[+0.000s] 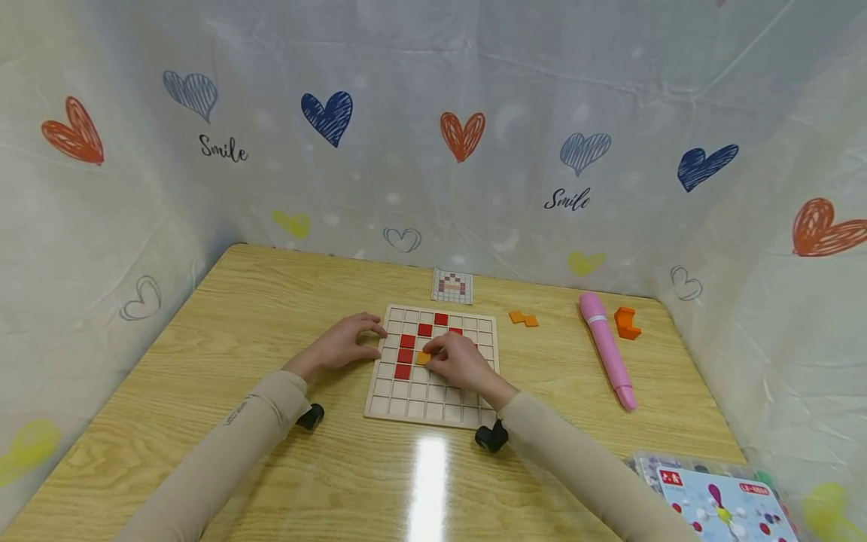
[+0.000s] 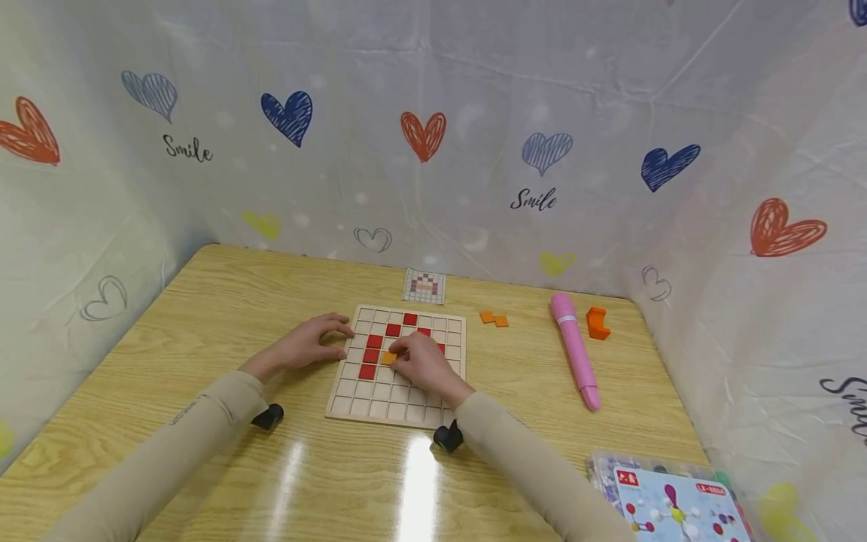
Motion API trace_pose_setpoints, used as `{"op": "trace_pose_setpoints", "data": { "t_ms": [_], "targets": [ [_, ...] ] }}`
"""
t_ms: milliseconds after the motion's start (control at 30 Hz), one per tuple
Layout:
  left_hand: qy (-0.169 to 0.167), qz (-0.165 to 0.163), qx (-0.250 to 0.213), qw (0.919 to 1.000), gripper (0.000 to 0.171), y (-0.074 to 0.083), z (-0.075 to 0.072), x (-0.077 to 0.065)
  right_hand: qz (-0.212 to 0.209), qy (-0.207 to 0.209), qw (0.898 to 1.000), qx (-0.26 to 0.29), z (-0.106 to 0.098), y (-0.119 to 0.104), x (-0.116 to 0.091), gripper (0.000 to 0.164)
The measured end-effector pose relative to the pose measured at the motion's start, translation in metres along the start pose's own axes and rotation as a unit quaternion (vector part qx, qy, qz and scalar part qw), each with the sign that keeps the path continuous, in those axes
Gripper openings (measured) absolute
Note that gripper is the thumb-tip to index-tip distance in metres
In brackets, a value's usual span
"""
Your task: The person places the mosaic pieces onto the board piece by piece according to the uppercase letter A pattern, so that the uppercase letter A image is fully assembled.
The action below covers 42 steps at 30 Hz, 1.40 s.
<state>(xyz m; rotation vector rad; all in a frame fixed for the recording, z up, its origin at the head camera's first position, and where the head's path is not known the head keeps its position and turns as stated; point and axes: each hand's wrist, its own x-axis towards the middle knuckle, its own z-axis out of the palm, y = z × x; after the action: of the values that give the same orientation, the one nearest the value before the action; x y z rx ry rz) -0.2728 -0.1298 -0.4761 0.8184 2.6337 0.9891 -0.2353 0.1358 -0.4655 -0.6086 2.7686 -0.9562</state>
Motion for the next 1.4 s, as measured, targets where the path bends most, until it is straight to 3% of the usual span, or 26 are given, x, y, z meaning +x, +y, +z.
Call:
{"op": "trace_pose_setpoints", "data": {
  "t_ms": [233, 867, 1133, 1400],
  "targets": [
    [0.001, -0.002, 0.0, 1.0, 0.035, -0.001, 0.001, 0.001, -0.018, 0.003, 1.0, -0.019, 0.001, -0.002, 0.003, 0.022],
    [0.003, -0.003, 0.003, 1.0, 0.035, -0.001, 0.001, 0.001, -0.019, 0.017, 1.0, -0.007, 0.003, -0.003, 0.002, 0.019],
    [-0.003, 0.002, 0.008, 1.0, 0.035, 0.0, 0.001, 0.001, 0.028, 0.039, 0.997, 0.068, 0.003, -0.001, -0.014, 0.026],
    [-0.001, -0.013, 0.005, 0.9999, 0.035, 0.0, 0.001, 0.0, 0.066, 0.101, 0.985, 0.12, -0.012, 0.012, -0.042, 0.029]
  ]
}}
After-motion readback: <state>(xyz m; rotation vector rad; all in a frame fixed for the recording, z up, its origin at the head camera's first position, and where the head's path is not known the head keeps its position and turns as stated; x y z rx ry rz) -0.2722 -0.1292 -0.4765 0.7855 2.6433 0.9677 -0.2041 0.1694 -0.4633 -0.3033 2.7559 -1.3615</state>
